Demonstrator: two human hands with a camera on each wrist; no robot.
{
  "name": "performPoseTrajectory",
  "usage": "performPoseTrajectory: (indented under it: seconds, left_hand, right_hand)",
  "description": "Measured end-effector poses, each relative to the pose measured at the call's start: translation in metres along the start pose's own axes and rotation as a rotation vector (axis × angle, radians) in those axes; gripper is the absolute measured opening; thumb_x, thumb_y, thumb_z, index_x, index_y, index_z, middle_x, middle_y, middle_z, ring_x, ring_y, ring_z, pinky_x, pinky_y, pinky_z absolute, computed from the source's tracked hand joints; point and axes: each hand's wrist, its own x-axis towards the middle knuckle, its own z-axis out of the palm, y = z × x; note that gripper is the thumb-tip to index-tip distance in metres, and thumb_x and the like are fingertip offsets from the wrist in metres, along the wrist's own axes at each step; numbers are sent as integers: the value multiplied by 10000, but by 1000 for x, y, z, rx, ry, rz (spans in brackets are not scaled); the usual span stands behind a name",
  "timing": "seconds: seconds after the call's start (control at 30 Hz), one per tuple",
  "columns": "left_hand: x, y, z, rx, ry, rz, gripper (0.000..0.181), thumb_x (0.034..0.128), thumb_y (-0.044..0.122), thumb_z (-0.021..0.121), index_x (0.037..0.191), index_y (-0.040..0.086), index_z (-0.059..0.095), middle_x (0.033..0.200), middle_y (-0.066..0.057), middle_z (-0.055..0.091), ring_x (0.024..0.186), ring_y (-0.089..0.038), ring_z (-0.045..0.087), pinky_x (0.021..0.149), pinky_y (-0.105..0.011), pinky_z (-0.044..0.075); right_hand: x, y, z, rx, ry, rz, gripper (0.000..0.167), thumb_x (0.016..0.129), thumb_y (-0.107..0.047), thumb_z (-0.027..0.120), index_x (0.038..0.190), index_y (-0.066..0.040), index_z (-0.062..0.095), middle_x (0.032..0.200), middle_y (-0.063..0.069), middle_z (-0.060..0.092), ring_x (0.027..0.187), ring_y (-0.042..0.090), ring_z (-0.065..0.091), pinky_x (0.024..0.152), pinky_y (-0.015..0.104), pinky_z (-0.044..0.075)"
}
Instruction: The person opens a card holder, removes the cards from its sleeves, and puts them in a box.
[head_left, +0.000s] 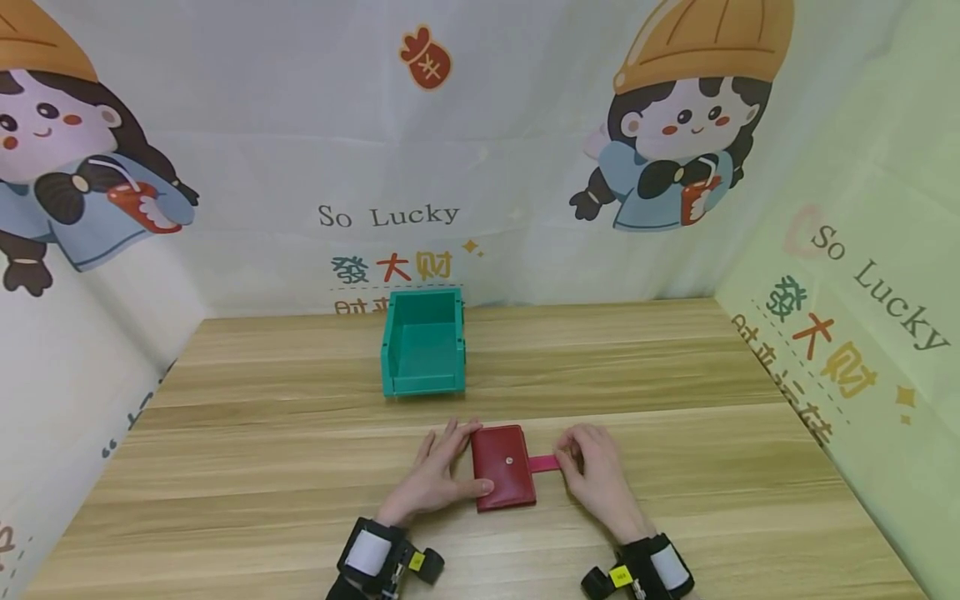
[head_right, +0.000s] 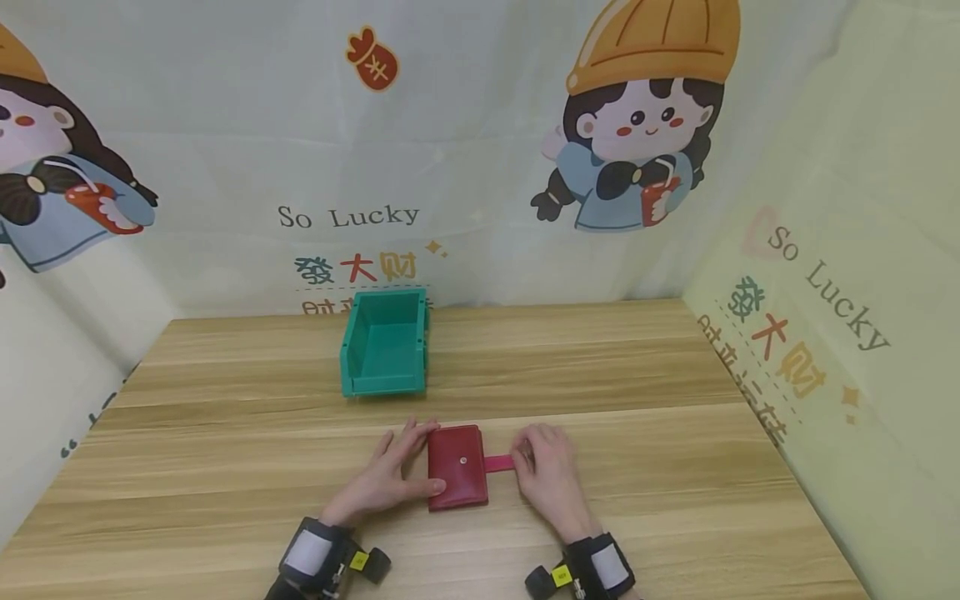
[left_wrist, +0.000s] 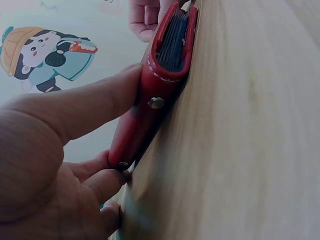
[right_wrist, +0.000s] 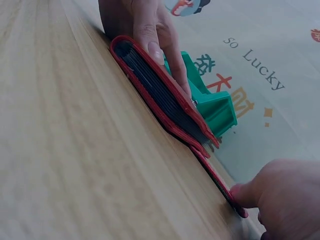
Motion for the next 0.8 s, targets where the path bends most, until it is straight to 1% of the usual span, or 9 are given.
performPoseTrajectory:
  seconds: [0.13,0.23,0.3,0.4,0.43,0.47,0.53,0.6,0.8]
  left_hand:
    - [0,-1,0,13,6,7,845,833,257,812,1519,44,368,1628,-183,307,1575,-397,29,1236,-584,-72]
    - [0,0,1,28,14,17,844,825,253,816,1512,34,376,1614,-201,324,1569,-413,46,1233,-599,-56]
    - [0,0,1,32,18,20,840,824,252,817,1508,31,383,1608,-207,334,1568,-417,51,1232,-602,-53]
    - [0,0,1,26,15,8,834,830,256,814,1508,32,384,1612,-196,333,1573,-401,40,1235,-589,-61]
    - [0,0,1,25,16,5,832,830,258,814,1509,35,386,1613,-192,334,1574,-398,40,1236,-587,-63]
    - [0,0,1,24,17,4,831,831,258,814,1508,36,387,1613,-191,336,1574,-397,42,1236,-587,-62]
    - [0,1,1,23,18,3,832,831,258,814,1509,38,387,1614,-191,337,1574,-396,44,1236,-588,-60]
    - [0,1,1,24,19,0,832,833,260,814,1510,39,386,1614,-190,338,1574,-396,45,1236,-588,-60]
    - [-2,2,1,24,22,6,830,837,265,811,1509,30,384,1612,-201,337,1572,-403,47,1235,-592,-57]
  right_hand:
    - [0,-7,5,1,-12,-22,225,798,76,728,835,-134,657,820,-29,555,828,140,516,786,342,399]
    - [1,-14,11,-1,23,-62,260,765,127,672,825,-126,680,835,-13,563,831,156,520,775,341,408]
    - [2,-19,16,-5,50,-69,237,759,107,654,820,-119,688,831,-3,574,831,165,520,770,344,406]
    - [4,-29,22,-33,70,-19,111,810,-9,679,812,-119,695,814,1,604,832,181,527,782,362,396]
    - [5,-31,24,-48,63,10,66,839,-65,687,811,-124,697,803,-5,608,831,179,529,788,367,390]
    - [6,-33,25,-66,53,39,64,868,-124,690,805,-131,694,790,-11,612,829,177,530,795,372,382]
    - [7,-37,27,-99,23,84,143,908,-217,686,784,-146,684,762,-22,613,819,172,530,799,374,369]
    - [7,-38,29,-108,-10,110,202,925,-264,685,755,-156,666,734,-31,605,802,160,518,796,365,348]
    - [8,-39,30,-42,-58,142,252,939,-271,686,718,-166,625,694,-50,563,774,134,468,807,347,300]
